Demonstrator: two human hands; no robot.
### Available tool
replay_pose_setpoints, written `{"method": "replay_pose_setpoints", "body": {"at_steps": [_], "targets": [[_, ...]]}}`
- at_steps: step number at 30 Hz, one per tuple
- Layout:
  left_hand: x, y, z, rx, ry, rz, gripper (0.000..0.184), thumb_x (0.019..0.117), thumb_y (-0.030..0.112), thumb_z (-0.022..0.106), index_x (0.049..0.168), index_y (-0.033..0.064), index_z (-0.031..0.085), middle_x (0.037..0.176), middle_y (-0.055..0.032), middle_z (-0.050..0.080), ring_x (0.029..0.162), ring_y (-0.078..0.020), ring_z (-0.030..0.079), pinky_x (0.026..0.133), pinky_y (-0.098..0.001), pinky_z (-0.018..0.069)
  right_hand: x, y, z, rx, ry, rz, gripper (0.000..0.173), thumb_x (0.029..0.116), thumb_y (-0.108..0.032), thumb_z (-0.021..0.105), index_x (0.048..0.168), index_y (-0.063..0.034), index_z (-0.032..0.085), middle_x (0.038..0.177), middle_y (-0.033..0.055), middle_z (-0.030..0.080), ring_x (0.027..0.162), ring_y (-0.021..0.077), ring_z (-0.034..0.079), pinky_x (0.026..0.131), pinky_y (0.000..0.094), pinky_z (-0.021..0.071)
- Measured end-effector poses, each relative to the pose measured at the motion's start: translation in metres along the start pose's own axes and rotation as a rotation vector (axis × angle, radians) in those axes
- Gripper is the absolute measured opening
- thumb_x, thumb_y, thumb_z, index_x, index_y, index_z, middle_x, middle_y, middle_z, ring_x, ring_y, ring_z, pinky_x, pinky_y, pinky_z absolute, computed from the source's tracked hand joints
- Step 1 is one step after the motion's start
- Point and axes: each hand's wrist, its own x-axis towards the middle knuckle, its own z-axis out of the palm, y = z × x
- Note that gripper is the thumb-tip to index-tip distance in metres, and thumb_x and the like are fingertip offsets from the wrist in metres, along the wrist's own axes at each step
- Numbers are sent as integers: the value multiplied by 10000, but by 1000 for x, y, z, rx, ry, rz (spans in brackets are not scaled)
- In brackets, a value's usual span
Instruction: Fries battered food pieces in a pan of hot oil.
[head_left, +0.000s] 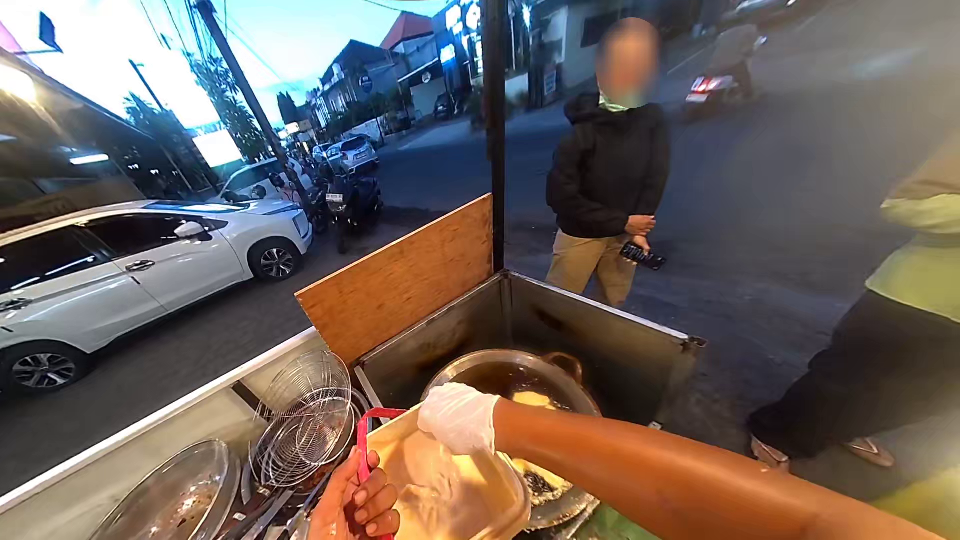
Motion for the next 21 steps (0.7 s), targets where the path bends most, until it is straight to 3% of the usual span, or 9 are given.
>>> {"method": "replay_pose_setpoints", "body": {"at_steps": [3,5,7,10,14,16,21], "targets": [[2,-2,0,5,7,6,432,1113,403,273,994,109,566,608,46,468,459,-51,477,456,-193,453,13,6,15,-34,-15,-168,200,826,-100,760,1004,-42,690,1056,201,678,1036,430,643,837,662,520],[3,-4,-1,4,12,12,424,1114,392,274,996,106,564,609,48,468,458,-49,478,453,-193,455,10,3,15,-66,-96,-216,218,836,-86,753,1032,-15,693,1039,232,684,1020,457,650,817,689,509],[3,-5,0,10,41,26,412,1117,375,279,983,111,565,593,58,453,439,-43,459,434,-186,444,6,3,12,-103,-170,-234,227,899,-94,717,1091,26,695,1064,273,687,1053,494,644,831,710,484],[-1,-4,4,49,138,80,389,1124,345,278,947,124,545,538,78,393,392,-22,383,385,-171,377,9,9,13,-117,-215,-227,249,845,-98,751,1079,-30,697,1066,235,689,1047,467,640,846,707,488],[-8,4,11,76,130,104,388,1123,347,280,965,124,555,547,78,403,402,-21,400,398,-168,394,13,4,14,-209,-224,-263,264,824,-162,790,1042,-40,706,1040,206,697,1020,439,644,897,687,465],[-9,3,14,64,123,99,388,1122,339,280,971,111,554,557,71,409,408,-27,406,403,-171,400,16,-4,15,-272,-221,-253,269,869,-214,761,1062,-37,698,1013,205,701,999,429,654,944,679,449],[-7,-2,20,14,127,92,366,1120,317,296,970,98,548,562,60,409,407,-32,409,395,-174,402,13,-9,15,-320,-230,-274,152,937,-149,647,1025,-46,716,1001,187,705,1014,399,650,1041,636,402]]}}
